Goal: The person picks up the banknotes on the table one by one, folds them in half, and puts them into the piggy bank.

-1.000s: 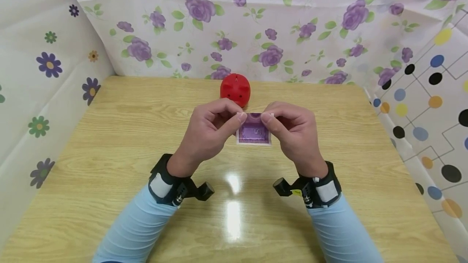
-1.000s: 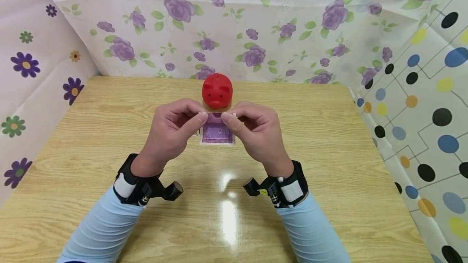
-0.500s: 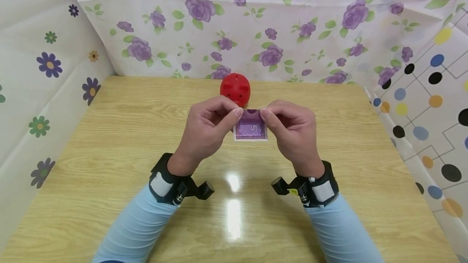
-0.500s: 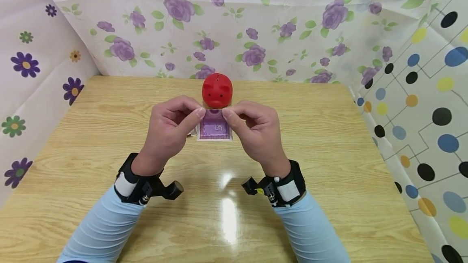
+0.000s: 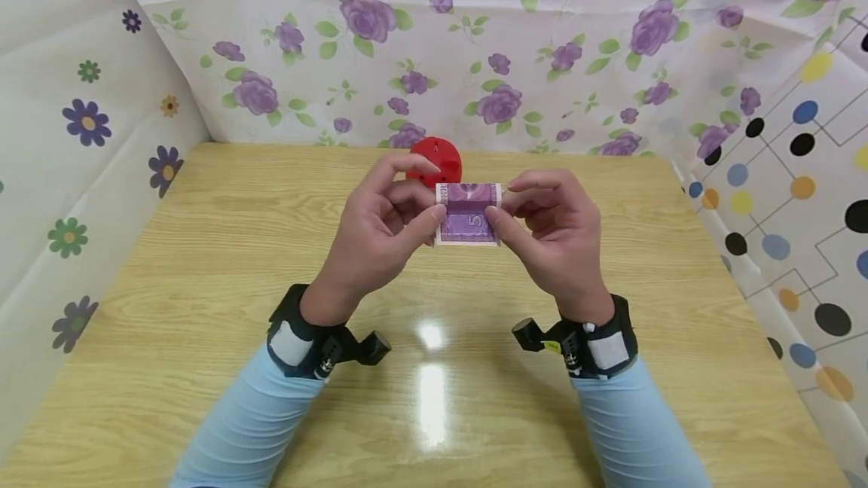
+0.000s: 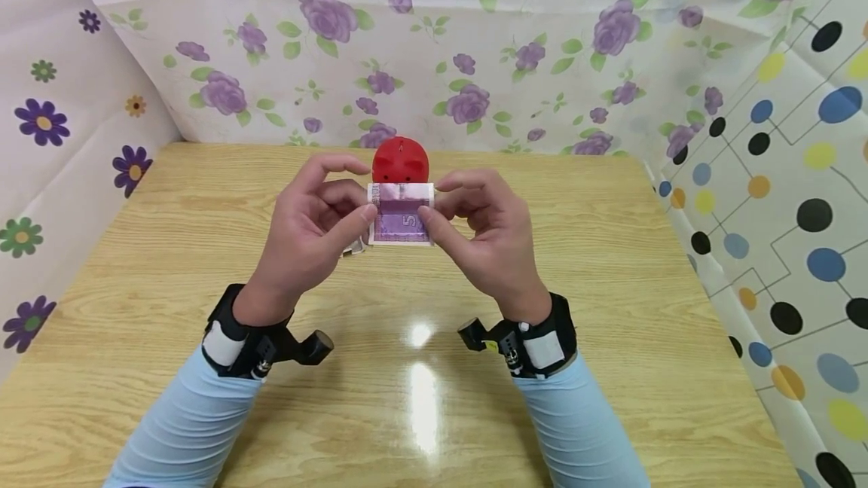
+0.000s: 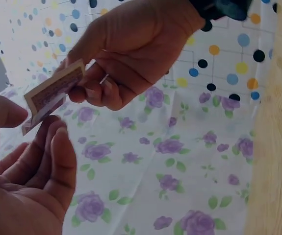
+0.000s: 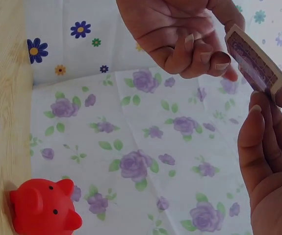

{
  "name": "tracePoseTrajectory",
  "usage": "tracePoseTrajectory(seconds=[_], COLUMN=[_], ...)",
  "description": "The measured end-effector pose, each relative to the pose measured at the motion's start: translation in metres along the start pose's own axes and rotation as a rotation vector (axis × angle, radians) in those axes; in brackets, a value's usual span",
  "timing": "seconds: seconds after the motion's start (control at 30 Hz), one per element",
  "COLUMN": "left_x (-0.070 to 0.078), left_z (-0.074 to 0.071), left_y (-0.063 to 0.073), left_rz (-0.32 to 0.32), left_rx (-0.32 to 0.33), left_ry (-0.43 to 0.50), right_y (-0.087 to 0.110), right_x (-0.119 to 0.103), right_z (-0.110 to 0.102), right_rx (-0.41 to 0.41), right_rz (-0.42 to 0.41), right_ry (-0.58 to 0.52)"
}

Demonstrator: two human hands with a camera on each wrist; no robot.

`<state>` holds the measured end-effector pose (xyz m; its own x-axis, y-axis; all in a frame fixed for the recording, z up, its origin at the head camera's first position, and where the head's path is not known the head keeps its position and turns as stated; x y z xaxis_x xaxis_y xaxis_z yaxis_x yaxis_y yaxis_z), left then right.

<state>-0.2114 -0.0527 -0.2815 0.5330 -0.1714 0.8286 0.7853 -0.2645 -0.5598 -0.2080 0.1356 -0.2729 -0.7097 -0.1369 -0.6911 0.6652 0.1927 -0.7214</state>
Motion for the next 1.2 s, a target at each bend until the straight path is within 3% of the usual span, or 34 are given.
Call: tracePoseTrajectory(seconds=[0.2, 0.4, 0.5, 0.67, 1.03, 1.2], left_x=[-0.005, -0.007, -0.007, -0.007, -0.008, -0.002], left_z=[0.0, -0.001, 0.0, 0.002, 0.001, 0.004], left_y=[0.001, 0.001, 0.0, 0.0, 0.001, 0.002], left_rz=[-0.091, -0.092, -0.089, -0.097, -0.126, -0.046], left_rx=[-0.019, 0.008, 0.004, -0.002, 0.003, -0.02], left_ry=[0.051, 0.095, 0.118, 0.154, 0.184, 0.254], right_y=[0.001, 0.004, 0.005, 0.005, 0.005, 0.004], right_x=[0.003, 0.014, 0.017, 0.019, 0.02, 0.015], right_z=[-0.003, 0.002, 0.004, 0.005, 0.006, 0.011], right_rx=[0.079, 0.023, -0.014, -0.02, -0.01, -0.043], right_rz=[0.079, 0.265, 0.316, 0.326, 0.354, 0.31], right_ry=[0.041, -0.144, -0.247, -0.348, -0.408, -0.541])
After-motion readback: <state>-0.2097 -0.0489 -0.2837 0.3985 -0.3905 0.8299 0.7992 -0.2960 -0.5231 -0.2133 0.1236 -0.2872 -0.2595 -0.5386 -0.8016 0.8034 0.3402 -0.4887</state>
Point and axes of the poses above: each hand's wrist, its own y-axis away from the middle knuckle, its own z-axis out of the palm, x = y × z, the point moved 7 cm from there along -y, towards the middle knuckle, and after that the axes turned 1 degree about z, right-handed, at the moved point
